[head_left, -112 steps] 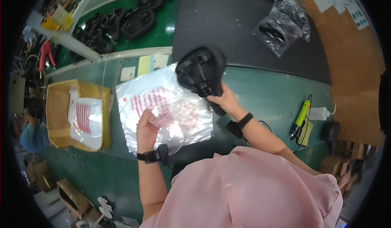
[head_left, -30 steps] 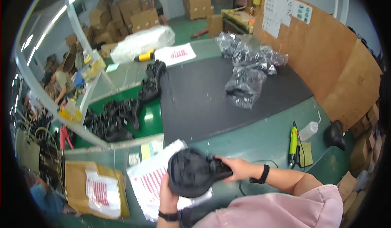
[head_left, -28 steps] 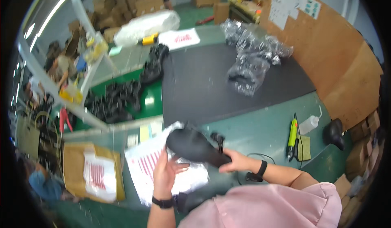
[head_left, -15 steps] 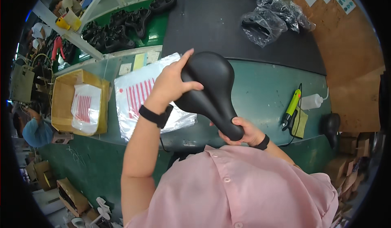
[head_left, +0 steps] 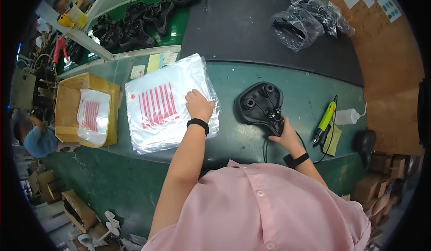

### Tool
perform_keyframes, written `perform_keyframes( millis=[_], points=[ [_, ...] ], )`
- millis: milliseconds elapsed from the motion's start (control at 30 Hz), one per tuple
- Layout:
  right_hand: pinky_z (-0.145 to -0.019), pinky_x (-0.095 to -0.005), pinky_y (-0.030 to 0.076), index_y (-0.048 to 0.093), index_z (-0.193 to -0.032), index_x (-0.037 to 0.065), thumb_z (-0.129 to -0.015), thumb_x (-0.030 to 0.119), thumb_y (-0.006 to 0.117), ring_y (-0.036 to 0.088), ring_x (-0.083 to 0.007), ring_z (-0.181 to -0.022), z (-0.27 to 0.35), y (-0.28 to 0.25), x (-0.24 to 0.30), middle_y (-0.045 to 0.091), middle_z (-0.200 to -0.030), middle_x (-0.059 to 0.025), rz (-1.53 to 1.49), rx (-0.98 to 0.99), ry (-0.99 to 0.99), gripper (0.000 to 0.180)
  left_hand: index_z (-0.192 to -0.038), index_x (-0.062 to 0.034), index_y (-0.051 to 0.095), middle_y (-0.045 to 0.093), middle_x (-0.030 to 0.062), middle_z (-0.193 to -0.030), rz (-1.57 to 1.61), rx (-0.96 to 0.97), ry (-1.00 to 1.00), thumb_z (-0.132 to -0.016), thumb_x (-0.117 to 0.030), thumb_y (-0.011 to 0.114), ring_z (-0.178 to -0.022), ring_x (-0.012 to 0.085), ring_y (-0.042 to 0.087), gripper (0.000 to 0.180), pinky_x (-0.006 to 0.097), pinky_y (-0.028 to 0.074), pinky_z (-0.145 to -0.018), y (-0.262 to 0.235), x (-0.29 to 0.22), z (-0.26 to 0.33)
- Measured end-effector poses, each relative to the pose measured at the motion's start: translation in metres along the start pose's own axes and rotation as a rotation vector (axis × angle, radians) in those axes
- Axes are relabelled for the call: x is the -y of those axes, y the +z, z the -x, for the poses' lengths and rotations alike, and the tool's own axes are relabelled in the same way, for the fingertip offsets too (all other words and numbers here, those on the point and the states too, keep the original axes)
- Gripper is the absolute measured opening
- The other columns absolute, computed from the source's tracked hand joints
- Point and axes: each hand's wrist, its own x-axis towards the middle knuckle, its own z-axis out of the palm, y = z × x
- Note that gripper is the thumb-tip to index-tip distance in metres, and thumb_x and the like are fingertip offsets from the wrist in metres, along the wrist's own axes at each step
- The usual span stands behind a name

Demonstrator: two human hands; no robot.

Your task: The person repeatedly picks up black bicycle seats from a pile on a green workbench, places them into clear plastic bags, and sets the packaged items aside. The process is repetitive, involving handling the seats one by one and ensuring they are fully enclosed in the packaging material.

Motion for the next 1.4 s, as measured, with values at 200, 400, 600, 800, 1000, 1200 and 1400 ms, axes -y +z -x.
perform_keyframes(
  millis=[200, 400, 600, 800, 1000, 1200, 1400],
  points=[
    [-0.088, -0.0332, 0.047, 0.047, -0.124, -0.003, -0.069, 0.027, 0.084, 0.061, -0.0210, -0.094, -0.020, 0.034, 0.009, 0.064, -0.104, -0.0099, -0.741, 0.289, 0.195, 0.072, -0.092, 0.0007, 0.063, 0.062, 0.0143, -0.088, 0.594, 0.172, -0.120, -0.086, -0.016, 0.060, -0.088, 0.0321, 0.061, 0.018, 0.042, 0.049, -0.081, 0.030, 0.060, -0.030],
    [-0.077, -0.0328, 0.053, 0.058, -0.114, 0.002, -0.081, 0.013, 0.072, 0.064, -0.0173, -0.086, -0.037, 0.054, 0.028, 0.066, -0.100, -0.0044, -1.278, 0.458, 0.464, 0.038, -0.121, 0.0024, 0.046, 0.047, 0.0284, -0.122, 0.254, 0.124, -0.155, -0.078, -0.026, 0.072, -0.107, 0.0409, 0.055, 0.058, 0.045, 0.051, -0.082, -0.016, -0.002, -0.027],
    [-0.074, -0.0320, 0.054, 0.059, -0.109, 0.004, -0.079, 0.008, 0.069, 0.065, -0.0188, -0.083, -0.044, 0.062, 0.037, 0.066, -0.097, -0.0054, -1.358, 0.498, 0.467, 0.032, -0.097, 0.0032, 0.054, 0.061, 0.0163, -0.087, 0.614, 0.147, -0.124, -0.079, -0.010, 0.069, -0.075, 0.0286, 0.063, 0.027, 0.037, 0.053, -0.067, 0.037, 0.039, -0.041],
    [-0.072, -0.0345, 0.056, 0.058, -0.110, 0.001, -0.071, 0.010, 0.074, 0.068, -0.0241, -0.082, -0.040, 0.039, 0.057, 0.066, -0.090, -0.0090, -1.245, 0.252, 0.273, 0.043, -0.075, -0.0047, 0.058, 0.060, 0.0021, -0.069, 1.331, 0.337, -0.385, -0.081, -0.011, 0.072, -0.059, 0.0095, 0.055, 0.017, 0.023, 0.046, -0.056, -0.009, 0.068, -0.030],
    [-0.087, -0.0320, 0.049, 0.049, -0.127, 0.000, -0.065, 0.001, 0.076, 0.063, -0.0184, -0.097, -0.066, 0.012, 0.138, 0.063, -0.112, -0.0088, -1.259, 0.546, 0.124, 0.067, -0.076, -0.0065, 0.057, 0.055, -0.0008, -0.066, 1.354, 0.272, -0.249, -0.088, -0.019, 0.067, -0.059, 0.0072, 0.055, 0.021, 0.021, 0.043, -0.052, -0.059, 0.095, -0.031],
    [-0.087, -0.0300, 0.050, 0.055, -0.122, 0.000, -0.073, 0.005, 0.073, 0.062, -0.0157, -0.097, -0.125, 0.097, 0.230, 0.063, -0.112, -0.0070, -1.377, 0.790, 0.018, 0.052, -0.104, 0.0020, 0.063, 0.068, 0.0083, -0.086, 1.138, 0.264, -0.050, -0.088, -0.004, 0.057, -0.070, 0.0147, 0.064, 0.018, 0.028, 0.052, -0.062, -0.043, 0.105, -0.029],
    [-0.081, -0.0305, 0.051, 0.052, -0.118, -0.001, -0.069, -0.001, 0.074, 0.063, -0.0168, -0.089, -0.150, 0.143, 0.250, 0.063, -0.103, -0.0074, -1.223, 0.637, 0.104, 0.053, -0.075, -0.0027, 0.055, 0.065, 0.0056, -0.072, 1.103, 0.426, -0.379, -0.081, 0.000, 0.067, -0.069, 0.0110, 0.064, 0.014, 0.026, 0.049, -0.057, -0.068, 0.127, -0.023]
  ],
)
